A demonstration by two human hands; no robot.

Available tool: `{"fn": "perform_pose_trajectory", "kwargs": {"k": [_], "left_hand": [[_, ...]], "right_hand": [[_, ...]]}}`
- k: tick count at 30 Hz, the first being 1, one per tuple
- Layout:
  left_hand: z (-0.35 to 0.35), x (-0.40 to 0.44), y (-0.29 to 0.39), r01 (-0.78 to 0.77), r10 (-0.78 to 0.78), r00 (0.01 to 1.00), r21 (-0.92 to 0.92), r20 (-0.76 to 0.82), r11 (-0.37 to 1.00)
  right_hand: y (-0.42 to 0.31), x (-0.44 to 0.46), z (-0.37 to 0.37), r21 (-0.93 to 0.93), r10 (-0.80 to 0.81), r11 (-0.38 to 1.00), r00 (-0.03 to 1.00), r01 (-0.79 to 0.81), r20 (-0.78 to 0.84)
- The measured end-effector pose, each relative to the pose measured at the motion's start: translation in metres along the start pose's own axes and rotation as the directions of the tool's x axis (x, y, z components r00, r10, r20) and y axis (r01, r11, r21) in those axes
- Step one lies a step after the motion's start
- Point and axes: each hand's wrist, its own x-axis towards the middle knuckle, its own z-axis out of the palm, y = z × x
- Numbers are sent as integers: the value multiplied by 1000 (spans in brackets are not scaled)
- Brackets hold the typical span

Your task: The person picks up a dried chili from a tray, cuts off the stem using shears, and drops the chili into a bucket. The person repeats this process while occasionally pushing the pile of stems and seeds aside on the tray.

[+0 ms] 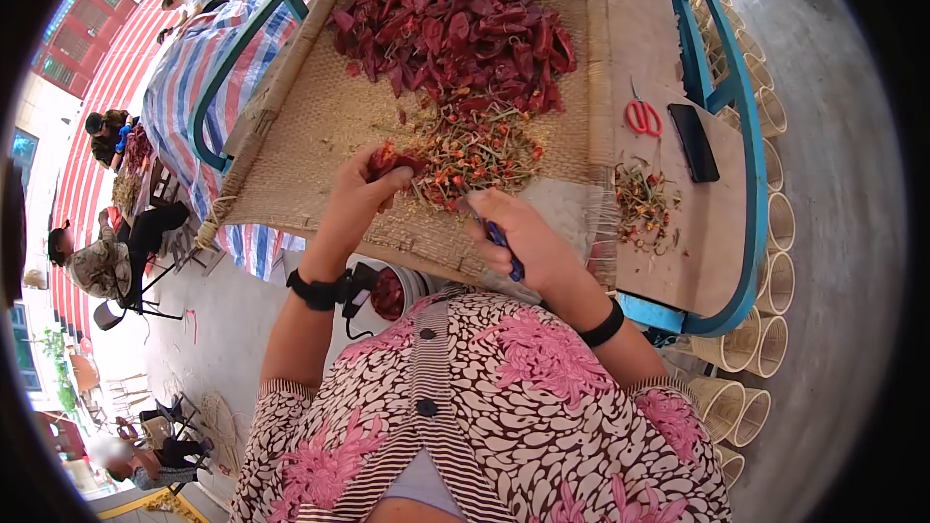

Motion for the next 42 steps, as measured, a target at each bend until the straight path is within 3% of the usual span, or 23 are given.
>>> {"fn": "perform_pose_trajectory", "kwargs": {"k": [2,3,6,9,12,15,24,33,39,42], "left_hand": [[2,-15,9,20,-21,1000,-138,-6,990],[3,-20,11,25,-28,1000,-162,-14,986],[3,-30,8,46,-49,999,-224,-8,974],[9,-35,7,28,-36,999,-245,-29,969],[11,-37,3,26,-35,999,-283,-29,959],[13,-37,-1,11,-24,999,-319,-39,948],[22,-35,-11,-74,54,986,-129,-156,989],[30,-36,-8,-173,154,967,-78,-206,982],[32,-34,-22,-214,213,956,18,-203,977],[38,-34,-20,-222,198,951,-81,-236,972]], "right_hand": [[4,-3,20,-335,-243,918,968,210,-59],[1,-4,23,-450,-285,857,958,252,-6],[3,-1,34,-647,-470,657,881,387,51],[8,7,30,-800,-587,367,785,474,196],[5,4,36,-875,-568,248,794,416,217],[8,7,34,-902,-628,139,740,410,240],[7,5,33,-916,-623,113,745,384,236],[-1,0,37,-924,-464,241,871,298,160],[6,2,37,-928,-474,260,872,269,120],[17,11,31,-875,-609,253,770,412,187]]}}
